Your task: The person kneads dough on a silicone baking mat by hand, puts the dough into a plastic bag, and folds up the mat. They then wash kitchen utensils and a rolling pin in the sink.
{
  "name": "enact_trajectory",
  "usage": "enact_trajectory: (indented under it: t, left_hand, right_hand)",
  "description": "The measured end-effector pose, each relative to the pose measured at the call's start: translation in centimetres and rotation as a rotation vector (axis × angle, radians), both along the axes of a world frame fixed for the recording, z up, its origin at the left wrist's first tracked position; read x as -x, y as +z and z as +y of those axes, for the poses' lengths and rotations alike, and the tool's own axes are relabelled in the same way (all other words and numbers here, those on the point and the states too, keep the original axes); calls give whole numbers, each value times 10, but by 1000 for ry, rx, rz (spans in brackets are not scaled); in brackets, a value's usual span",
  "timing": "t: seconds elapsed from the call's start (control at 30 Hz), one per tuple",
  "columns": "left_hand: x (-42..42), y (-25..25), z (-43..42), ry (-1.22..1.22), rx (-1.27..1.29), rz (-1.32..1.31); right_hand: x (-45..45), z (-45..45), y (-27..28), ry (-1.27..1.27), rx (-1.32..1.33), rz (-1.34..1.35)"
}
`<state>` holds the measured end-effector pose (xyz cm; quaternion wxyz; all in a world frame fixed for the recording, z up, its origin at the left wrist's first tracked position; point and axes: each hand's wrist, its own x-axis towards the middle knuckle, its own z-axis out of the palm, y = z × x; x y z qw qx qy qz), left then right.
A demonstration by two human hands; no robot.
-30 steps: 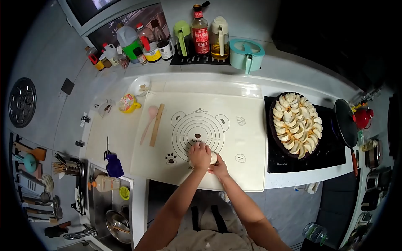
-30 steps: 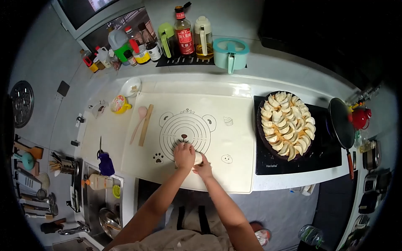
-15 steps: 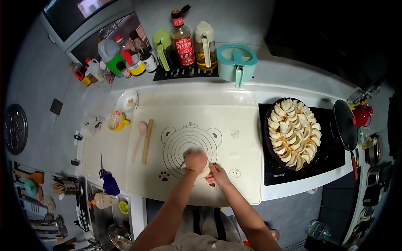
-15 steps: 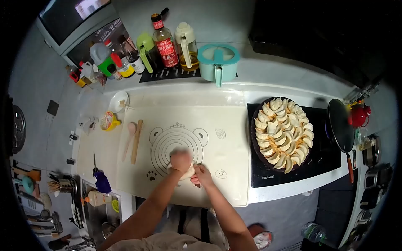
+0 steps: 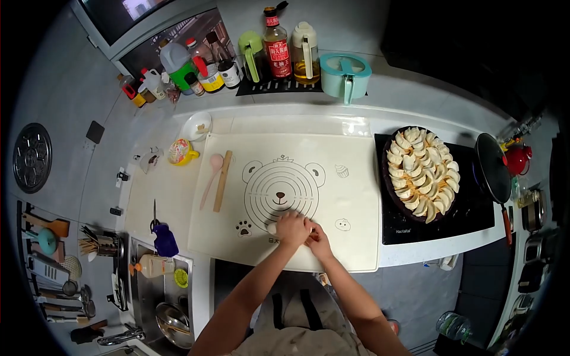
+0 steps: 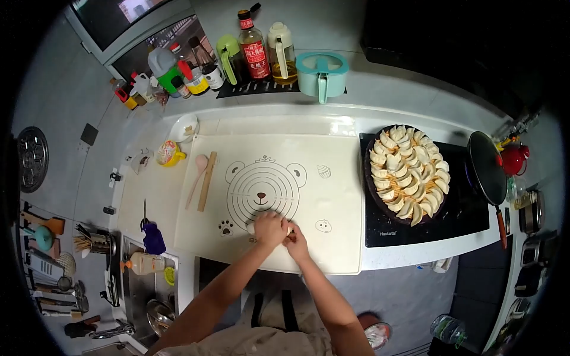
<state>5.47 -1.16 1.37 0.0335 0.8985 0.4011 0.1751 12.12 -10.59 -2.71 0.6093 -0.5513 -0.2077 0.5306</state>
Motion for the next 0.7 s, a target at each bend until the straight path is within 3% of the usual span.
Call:
enact_trajectory:
  t: [0.1,0.27,0.37,0.47,0.5,0.53,0.6,0.7]
  left_hand:
    - [15,-4,-13,-120,-157,-298]
    - [-4,-16,13,-236,-126,-293]
    - [-9,-12,31,-323,-24,-260]
    - [-12,-22,51,-425,108,-176]
    - [-13,-18,55,-461,118,-163]
    - [-16,-15,56,-444,118,-228]
    - [-19,-10,55,-402,119,-358]
    - [-12,-10,65,-326,291,-489]
  right_hand:
    - [2,-16,5,-8,25,198]
    - [-14,-4,33,-50,186,332]
    - [-43,11,53,155,283,216]
    - [-56,31,37,144,436,-21]
    - [-59,39,46,121,443,122]
    - [-62,41,42,69,421,236]
    - [-57,43,38,121,415,88]
    - [-45,43,27,131,423,78]
